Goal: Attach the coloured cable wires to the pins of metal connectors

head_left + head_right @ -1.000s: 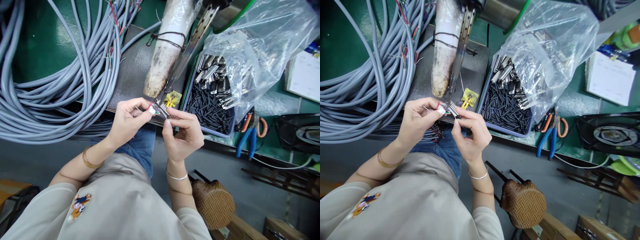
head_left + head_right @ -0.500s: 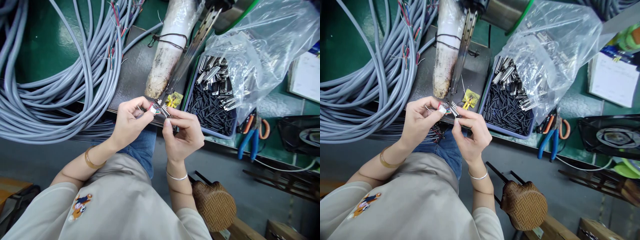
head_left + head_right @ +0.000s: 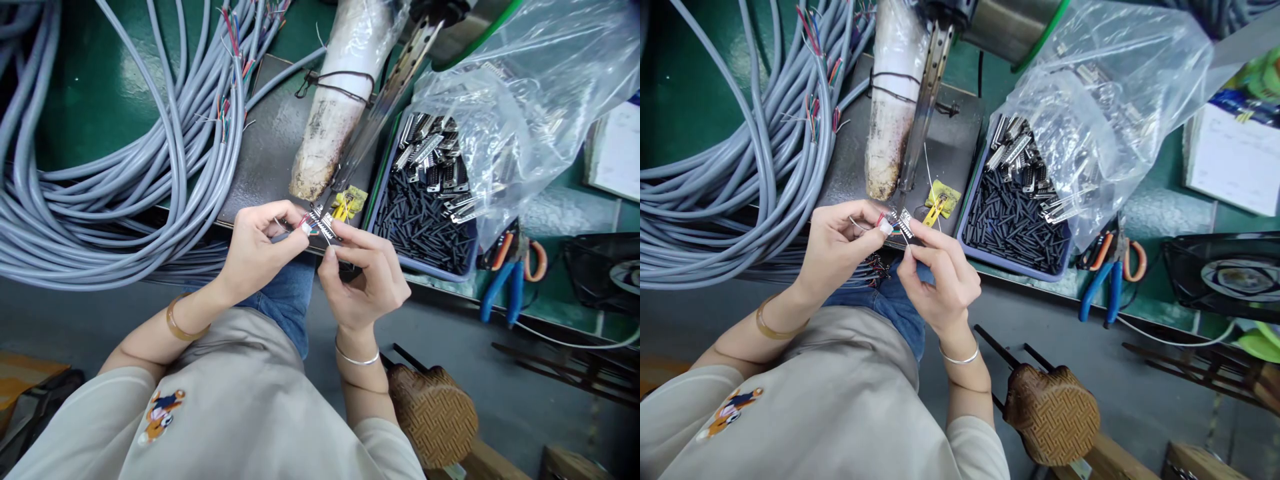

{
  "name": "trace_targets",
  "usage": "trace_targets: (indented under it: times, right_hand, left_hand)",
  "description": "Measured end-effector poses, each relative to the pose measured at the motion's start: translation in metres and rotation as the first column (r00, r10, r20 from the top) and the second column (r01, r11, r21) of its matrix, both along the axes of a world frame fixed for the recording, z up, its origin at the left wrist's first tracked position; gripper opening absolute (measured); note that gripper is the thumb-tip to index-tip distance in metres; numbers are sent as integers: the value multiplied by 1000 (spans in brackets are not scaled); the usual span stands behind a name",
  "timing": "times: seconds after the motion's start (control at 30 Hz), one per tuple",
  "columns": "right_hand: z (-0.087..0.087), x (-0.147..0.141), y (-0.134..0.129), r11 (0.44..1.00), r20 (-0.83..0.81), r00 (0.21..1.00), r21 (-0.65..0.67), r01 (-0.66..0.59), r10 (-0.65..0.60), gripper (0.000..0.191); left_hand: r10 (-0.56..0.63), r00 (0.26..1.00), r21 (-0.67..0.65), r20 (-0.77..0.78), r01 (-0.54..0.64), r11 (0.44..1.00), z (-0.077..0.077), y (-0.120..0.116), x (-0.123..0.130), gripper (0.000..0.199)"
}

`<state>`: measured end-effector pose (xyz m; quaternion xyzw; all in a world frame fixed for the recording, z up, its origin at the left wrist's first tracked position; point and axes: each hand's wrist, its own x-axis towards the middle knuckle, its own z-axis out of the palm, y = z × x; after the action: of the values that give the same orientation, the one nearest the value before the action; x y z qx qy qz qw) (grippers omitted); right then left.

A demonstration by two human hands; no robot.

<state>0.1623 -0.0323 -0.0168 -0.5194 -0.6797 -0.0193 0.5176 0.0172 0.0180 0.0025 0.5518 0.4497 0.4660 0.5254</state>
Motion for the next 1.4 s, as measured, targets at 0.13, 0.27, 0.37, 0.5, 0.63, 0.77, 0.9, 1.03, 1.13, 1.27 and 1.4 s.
trace_targets:
  times: [0.13,0.27,0.37,0.5,0.63,0.77,0.9,1.03,1.13,1.27,1.4]
  right_hand:
    - [1,2,-1,1000,-29,1000,-19,-1,0,18]
    - [6,3,-2,982,-284,959,-176,-61,8,12]
    - [8,2,-3,962,-402,916,-252,-108,-2,9]
    - [6,-1,-4,971,-355,935,-226,-85,-1,11]
    - [4,-2,-3,987,-257,966,-142,-72,33,14]
    - [3,0,1,990,-237,970,-120,-78,48,15]
    - [3,2,3,989,-210,977,-129,-72,44,11]
    - [2,3,4,992,-171,985,-112,-55,35,11]
    - [2,4,6,994,-154,988,-99,-48,33,12]
    - [3,4,9,994,-156,987,-93,-55,40,14]
    - [7,4,11,996,-142,989,-78,-44,33,16]
  left_hand:
    - [-29,999,-11,22,29,1000,-1,-2,-2,11]
    - [-109,993,-29,40,110,994,3,-2,-7,11]
    - [-109,992,-80,68,115,990,4,-2,-10,12]
    - [-48,995,-91,86,56,994,4,-4,-8,12]
    - [-36,996,-55,82,40,998,5,-4,-6,10]
    - [-34,998,-40,61,36,999,5,0,-6,10]
    - [-39,999,-41,37,40,998,4,2,-6,9]
    - [-27,1000,-15,-15,27,1000,3,3,-5,10]
    - [-10,999,3,-47,10,1000,3,3,-4,10]
    - [7,998,13,-64,-7,1000,4,3,-2,11]
    - [9,998,36,-56,-7,999,8,3,-2,10]
